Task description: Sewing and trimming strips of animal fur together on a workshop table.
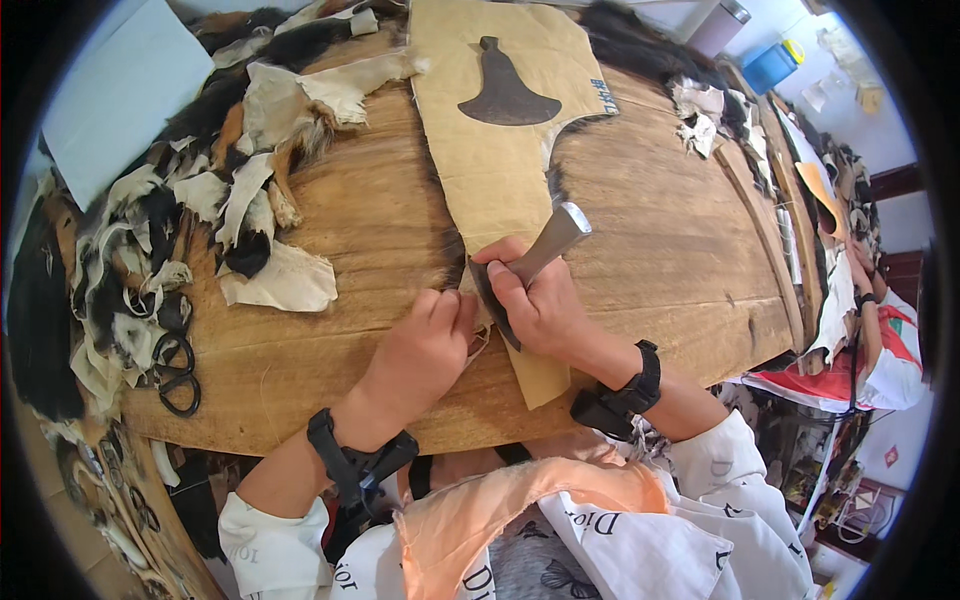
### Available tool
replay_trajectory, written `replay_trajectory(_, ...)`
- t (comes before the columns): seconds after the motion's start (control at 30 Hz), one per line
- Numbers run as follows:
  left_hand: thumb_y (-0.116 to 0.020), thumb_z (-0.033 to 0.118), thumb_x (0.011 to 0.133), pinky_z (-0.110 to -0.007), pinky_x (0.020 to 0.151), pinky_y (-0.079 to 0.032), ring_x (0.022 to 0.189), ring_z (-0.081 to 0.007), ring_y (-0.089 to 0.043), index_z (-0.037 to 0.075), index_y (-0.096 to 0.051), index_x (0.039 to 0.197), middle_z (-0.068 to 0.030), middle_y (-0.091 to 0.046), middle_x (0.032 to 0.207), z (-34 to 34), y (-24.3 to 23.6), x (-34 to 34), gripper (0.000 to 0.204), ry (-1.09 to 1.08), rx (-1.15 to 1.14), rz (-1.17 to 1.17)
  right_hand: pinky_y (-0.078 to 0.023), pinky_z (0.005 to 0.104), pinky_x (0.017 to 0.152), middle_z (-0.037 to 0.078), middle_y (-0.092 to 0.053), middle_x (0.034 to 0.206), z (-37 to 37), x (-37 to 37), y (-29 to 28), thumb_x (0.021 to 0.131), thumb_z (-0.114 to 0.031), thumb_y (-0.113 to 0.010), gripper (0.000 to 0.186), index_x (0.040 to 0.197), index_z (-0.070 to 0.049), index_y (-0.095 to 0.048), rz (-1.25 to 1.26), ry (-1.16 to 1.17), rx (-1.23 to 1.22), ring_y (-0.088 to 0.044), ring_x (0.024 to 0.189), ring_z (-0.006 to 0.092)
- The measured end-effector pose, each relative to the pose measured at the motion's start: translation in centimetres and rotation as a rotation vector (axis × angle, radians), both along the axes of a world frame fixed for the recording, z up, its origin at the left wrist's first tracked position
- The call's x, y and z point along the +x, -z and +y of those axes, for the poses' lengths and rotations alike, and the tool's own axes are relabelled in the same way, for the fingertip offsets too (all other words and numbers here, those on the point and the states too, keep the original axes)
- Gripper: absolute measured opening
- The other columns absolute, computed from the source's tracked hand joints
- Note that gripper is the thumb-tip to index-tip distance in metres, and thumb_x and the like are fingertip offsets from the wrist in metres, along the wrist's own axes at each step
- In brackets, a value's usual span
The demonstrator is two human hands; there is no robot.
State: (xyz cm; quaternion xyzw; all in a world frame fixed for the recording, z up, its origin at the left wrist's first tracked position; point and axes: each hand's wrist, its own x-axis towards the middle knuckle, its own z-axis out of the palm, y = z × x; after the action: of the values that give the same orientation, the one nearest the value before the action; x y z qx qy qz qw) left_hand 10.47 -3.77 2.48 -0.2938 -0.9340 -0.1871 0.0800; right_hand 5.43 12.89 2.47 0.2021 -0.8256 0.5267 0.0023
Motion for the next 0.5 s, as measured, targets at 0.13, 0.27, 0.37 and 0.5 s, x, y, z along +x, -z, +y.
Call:
replay_trajectory(0.13,-0.064,0.006,0.069,-0.032,0.072,-0.046,0.080,-0.0246,-0.050,-0.006,-0.060,0.094,-0.0097,-0.054,0.092,0.2,0.3,-0.2,0.027,0.052,-0.234,0.242,-0.042,0.0352,0.060,0.010,-0.055,0.066,-0.1,0.0,-0.1,0.086,-0.012,-0.045,0.018,0.090,-0.002,-0.059,0.005,0.005,0.023,-0.055,0.063,0.0253)
replay_trajectory(0.27,-0.063,0.003,0.069,-0.032,0.067,-0.046,0.081,-0.0234,-0.052,-0.004,-0.062,0.091,-0.0090,-0.054,0.087,-0.3,0.4,-0.7,0.023,0.139,-0.021,0.159,-0.042,0.0381,0.062,0.012,-0.055,0.066,-0.2,0.0,-0.1,0.086,-0.012,-0.045,0.017,0.089,-0.002,-0.059,0.099,-0.001,0.045,-0.055,0.064,0.0298)
replay_trajectory(0.37,-0.061,0.003,0.068,-0.031,0.064,-0.047,0.077,-0.0231,-0.052,-0.003,-0.062,0.089,-0.0079,-0.053,0.080,-0.5,0.3,-1.2,0.021,0.159,0.101,0.141,-0.041,0.0394,0.062,0.014,-0.055,0.066,-0.3,-0.1,0.1,0.086,-0.012,-0.045,0.017,0.089,-0.002,-0.058,0.047,0.025,0.030,-0.055,0.065,0.0320)
replay_trajectory(0.5,-0.063,0.001,0.065,-0.031,0.061,-0.047,0.070,-0.0233,-0.053,0.004,-0.063,0.086,-0.0056,-0.051,0.074,-0.6,0.2,-1.8,0.021,0.097,0.302,0.036,-0.045,0.0405,0.057,0.017,-0.056,0.067,-0.3,-0.2,0.5,0.084,-0.010,-0.048,0.013,0.090,0.000,-0.054,0.124,0.001,0.023,-0.057,0.063,0.0357)
